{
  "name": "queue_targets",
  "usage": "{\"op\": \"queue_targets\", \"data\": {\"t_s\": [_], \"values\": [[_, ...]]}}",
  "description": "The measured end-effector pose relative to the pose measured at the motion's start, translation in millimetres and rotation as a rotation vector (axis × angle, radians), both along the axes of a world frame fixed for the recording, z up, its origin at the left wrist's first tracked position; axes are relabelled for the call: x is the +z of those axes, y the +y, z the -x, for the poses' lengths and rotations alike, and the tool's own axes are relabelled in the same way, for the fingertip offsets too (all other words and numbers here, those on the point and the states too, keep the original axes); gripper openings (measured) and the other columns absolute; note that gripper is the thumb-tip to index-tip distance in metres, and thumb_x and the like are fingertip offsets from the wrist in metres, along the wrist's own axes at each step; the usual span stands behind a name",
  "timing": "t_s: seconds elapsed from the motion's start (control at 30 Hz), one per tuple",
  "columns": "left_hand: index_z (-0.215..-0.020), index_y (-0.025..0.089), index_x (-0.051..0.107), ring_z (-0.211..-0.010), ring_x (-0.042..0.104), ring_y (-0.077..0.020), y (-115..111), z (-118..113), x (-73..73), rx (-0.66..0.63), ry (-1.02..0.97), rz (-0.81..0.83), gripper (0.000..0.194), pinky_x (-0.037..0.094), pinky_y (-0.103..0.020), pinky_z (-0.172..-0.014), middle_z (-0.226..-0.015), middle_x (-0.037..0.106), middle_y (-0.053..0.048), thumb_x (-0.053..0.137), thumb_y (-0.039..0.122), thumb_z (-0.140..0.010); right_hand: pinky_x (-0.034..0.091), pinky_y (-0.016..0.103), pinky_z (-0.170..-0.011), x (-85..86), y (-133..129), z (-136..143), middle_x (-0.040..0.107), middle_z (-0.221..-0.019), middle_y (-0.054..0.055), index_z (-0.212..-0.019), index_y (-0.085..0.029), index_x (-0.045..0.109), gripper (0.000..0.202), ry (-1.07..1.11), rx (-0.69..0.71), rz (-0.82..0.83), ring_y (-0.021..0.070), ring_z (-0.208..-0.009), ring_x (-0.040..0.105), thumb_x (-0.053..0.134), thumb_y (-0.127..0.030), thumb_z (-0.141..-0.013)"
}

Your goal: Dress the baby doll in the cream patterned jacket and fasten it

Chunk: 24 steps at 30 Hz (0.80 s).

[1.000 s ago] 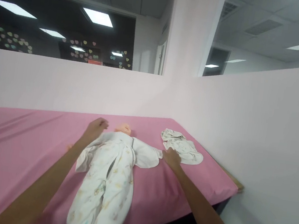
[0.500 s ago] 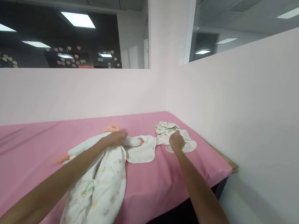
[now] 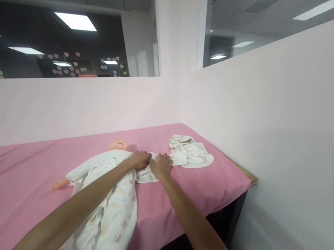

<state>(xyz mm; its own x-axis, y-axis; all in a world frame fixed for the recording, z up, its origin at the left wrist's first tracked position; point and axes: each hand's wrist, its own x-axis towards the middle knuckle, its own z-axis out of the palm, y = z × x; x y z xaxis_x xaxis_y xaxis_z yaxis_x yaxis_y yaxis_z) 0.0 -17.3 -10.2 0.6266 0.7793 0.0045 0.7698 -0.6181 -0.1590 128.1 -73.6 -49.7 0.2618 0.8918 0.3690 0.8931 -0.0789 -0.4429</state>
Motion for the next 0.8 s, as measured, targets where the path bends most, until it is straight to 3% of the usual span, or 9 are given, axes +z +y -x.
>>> {"op": "queue_targets", "data": {"t_s": [0.13, 0.23, 0.43, 0.57, 0.8], "values": [[-0.130, 0.026, 0.055, -0.113, 0.059, -0.0356, 3.2, -0.7, -0.1, 0.002, -0.024, 0.029, 0.045, 0.041, -0.052, -0.094, -0.121, 0.063, -0.016, 0.051, 0.038, -0.087, 0.031, 0.040, -0.097, -4.8, -0.7, 0.6, 0.060, -0.114, 0.016, -0.104, -0.017, 0.063, 0.026, 0.047, 0.049, -0.039, 0.0291, -0.113, 0.051, 0.043, -0.029, -0.094], [-0.132, 0.026, 0.054, -0.112, 0.060, -0.0334, 4.5, 5.0, 5.2, 0.010, -0.053, 0.047, 0.049, 0.042, -0.047, -0.094, -0.120, 0.063, -0.015, 0.055, 0.037, -0.084, 0.034, 0.038, -0.094, -0.6, 1.8, -10.9, 0.063, -0.109, 0.015, -0.100, -0.016, 0.064, 0.026, 0.123, -0.014, -0.042, 0.0277, -0.109, 0.054, 0.040, -0.023, -0.092], [-0.117, 0.021, 0.059, -0.100, 0.064, -0.0251, 3.7, 20.5, 19.3, -0.006, -0.149, 0.096, 0.039, 0.047, -0.032, -0.081, -0.118, 0.065, -0.011, 0.055, 0.039, -0.083, 0.043, 0.031, -0.070, -0.6, 14.2, -24.8, 0.069, -0.092, 0.011, -0.096, -0.016, 0.066, 0.034, 0.368, -0.128, -0.003, 0.0236, -0.084, 0.063, 0.034, -0.027, -0.089], [-0.108, 0.021, 0.060, -0.096, 0.064, -0.0222, 4.4, 31.1, 25.2, 0.010, -0.317, 0.166, 0.032, 0.046, -0.028, -0.076, -0.112, 0.067, -0.007, 0.058, 0.034, -0.079, 0.044, 0.028, -0.064, -4.8, 19.2, -26.3, 0.070, -0.088, 0.010, -0.097, -0.016, 0.066, 0.040, 0.459, -0.152, -0.001, 0.0221, -0.079, 0.064, 0.029, -0.028, -0.088], [-0.107, 0.020, 0.061, -0.094, 0.063, -0.0209, 8.7, 39.0, 26.5, -0.041, -0.481, 0.267, 0.033, 0.046, -0.027, -0.076, -0.107, 0.067, -0.005, 0.059, 0.032, -0.076, 0.039, 0.026, -0.060, -4.3, 18.9, -27.8, 0.070, -0.086, 0.008, -0.091, -0.016, 0.067, 0.038, 0.421, -0.053, 0.006, 0.0204, -0.075, 0.062, 0.031, -0.030, -0.089]]}}
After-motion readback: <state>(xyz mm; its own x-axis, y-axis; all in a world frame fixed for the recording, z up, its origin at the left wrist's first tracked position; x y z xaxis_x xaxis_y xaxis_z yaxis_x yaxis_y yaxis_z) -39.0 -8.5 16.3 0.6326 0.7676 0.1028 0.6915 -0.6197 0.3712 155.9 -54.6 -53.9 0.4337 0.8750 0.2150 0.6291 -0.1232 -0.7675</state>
